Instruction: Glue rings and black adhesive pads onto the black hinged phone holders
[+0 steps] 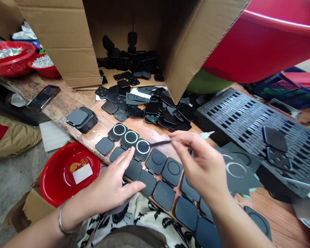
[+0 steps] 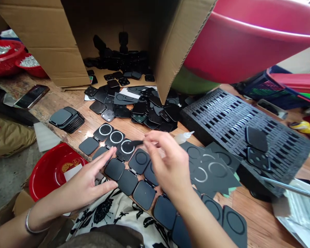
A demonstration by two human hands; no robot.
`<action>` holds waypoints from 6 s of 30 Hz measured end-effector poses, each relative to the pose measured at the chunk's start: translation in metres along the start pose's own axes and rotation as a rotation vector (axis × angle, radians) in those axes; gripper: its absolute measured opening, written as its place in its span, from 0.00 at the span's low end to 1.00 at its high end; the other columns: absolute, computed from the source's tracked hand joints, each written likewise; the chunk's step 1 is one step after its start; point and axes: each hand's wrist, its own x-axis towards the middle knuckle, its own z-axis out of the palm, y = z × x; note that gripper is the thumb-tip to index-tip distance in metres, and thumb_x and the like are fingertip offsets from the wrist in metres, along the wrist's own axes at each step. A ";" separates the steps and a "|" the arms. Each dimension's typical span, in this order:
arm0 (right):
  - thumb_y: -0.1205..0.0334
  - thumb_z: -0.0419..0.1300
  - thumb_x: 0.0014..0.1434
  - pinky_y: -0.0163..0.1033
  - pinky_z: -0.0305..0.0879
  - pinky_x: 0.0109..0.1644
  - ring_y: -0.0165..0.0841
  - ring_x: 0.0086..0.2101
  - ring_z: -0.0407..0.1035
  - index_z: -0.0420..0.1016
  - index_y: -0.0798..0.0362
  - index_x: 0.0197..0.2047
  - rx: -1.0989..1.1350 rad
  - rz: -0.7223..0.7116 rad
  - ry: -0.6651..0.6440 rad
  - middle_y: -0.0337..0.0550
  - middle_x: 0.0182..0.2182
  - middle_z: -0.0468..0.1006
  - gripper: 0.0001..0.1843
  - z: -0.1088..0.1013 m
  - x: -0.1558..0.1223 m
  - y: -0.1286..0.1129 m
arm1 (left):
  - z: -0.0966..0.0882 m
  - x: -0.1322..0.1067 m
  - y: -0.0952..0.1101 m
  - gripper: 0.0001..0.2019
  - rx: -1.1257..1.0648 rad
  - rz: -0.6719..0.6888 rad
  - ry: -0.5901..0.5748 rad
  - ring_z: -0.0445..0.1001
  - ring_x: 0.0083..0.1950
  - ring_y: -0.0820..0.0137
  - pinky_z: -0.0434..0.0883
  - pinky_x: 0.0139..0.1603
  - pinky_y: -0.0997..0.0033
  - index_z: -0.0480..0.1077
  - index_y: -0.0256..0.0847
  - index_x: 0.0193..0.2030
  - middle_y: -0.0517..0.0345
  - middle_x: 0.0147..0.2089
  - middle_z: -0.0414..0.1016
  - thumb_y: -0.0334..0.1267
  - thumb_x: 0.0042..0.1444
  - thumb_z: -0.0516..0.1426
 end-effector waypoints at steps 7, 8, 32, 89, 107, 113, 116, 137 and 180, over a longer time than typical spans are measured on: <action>0.49 0.69 0.47 0.34 0.59 0.28 0.27 0.24 0.63 0.72 0.52 0.35 0.464 0.573 -0.413 0.35 0.24 0.71 0.19 0.040 0.029 0.054 | 0.008 0.009 -0.002 0.27 0.497 0.239 -0.148 0.64 0.68 0.54 0.61 0.69 0.46 0.64 0.31 0.65 0.41 0.67 0.66 0.43 0.63 0.58; 0.49 0.69 0.45 0.34 0.57 0.28 0.27 0.23 0.61 0.72 0.53 0.35 0.460 0.598 -0.425 0.34 0.23 0.70 0.19 0.046 0.028 0.057 | 0.010 0.009 -0.002 0.28 0.521 0.245 -0.144 0.64 0.68 0.54 0.61 0.69 0.47 0.63 0.31 0.65 0.41 0.67 0.66 0.43 0.63 0.58; 0.52 0.63 0.47 0.34 0.54 0.26 0.29 0.23 0.60 0.73 0.53 0.33 0.268 0.566 -0.428 0.35 0.21 0.69 0.14 0.061 0.024 0.056 | 0.008 0.017 0.000 0.28 0.449 0.224 -0.213 0.60 0.70 0.53 0.57 0.71 0.52 0.61 0.34 0.65 0.40 0.68 0.64 0.37 0.60 0.61; 0.61 0.54 0.67 0.51 0.55 0.46 0.49 0.48 0.65 0.69 0.59 0.60 -0.970 -0.255 -0.493 0.59 0.57 0.71 0.20 0.060 -0.003 0.023 | 0.011 0.019 -0.001 0.27 0.443 0.220 -0.205 0.62 0.70 0.54 0.56 0.71 0.52 0.63 0.34 0.63 0.40 0.67 0.65 0.37 0.59 0.61; 0.50 0.62 0.60 0.49 0.72 0.53 0.41 0.43 0.78 0.80 0.51 0.47 0.433 0.477 -0.281 0.48 0.41 0.84 0.17 0.027 -0.015 -0.001 | 0.003 0.031 0.002 0.18 -1.190 -0.155 0.371 0.74 0.60 0.58 0.69 0.62 0.60 0.76 0.39 0.49 0.47 0.56 0.77 0.50 0.62 0.59; 0.47 0.67 0.53 0.43 0.74 0.44 0.36 0.35 0.77 0.81 0.54 0.44 0.694 0.672 -0.404 0.46 0.34 0.83 0.21 0.055 -0.029 -0.026 | 0.019 0.040 0.002 0.16 -1.105 -0.093 0.560 0.73 0.60 0.60 0.69 0.63 0.60 0.76 0.41 0.49 0.49 0.59 0.75 0.50 0.64 0.56; 0.50 0.70 0.51 0.38 0.72 0.36 0.32 0.28 0.73 0.81 0.54 0.36 0.692 0.698 -0.412 0.41 0.26 0.80 0.16 0.053 -0.031 -0.031 | 0.016 0.039 -0.007 0.15 -0.840 -0.027 0.636 0.73 0.61 0.59 0.70 0.61 0.59 0.74 0.40 0.50 0.48 0.60 0.73 0.48 0.65 0.56; 0.48 0.64 0.46 0.35 0.57 0.27 0.27 0.23 0.60 0.76 0.55 0.28 0.293 0.488 -0.484 0.38 0.22 0.71 0.16 0.096 0.062 0.054 | 0.009 0.016 -0.046 0.18 0.553 0.283 0.311 0.70 0.61 0.54 0.66 0.61 0.49 0.68 0.31 0.58 0.40 0.59 0.73 0.39 0.65 0.55; 0.52 0.63 0.47 0.34 0.58 0.27 0.26 0.22 0.61 0.77 0.55 0.28 0.259 0.521 -0.484 0.38 0.22 0.72 0.14 0.097 0.063 0.053 | 0.006 0.018 -0.042 0.17 0.490 0.245 0.275 0.71 0.61 0.55 0.65 0.64 0.48 0.68 0.34 0.57 0.42 0.58 0.74 0.37 0.64 0.56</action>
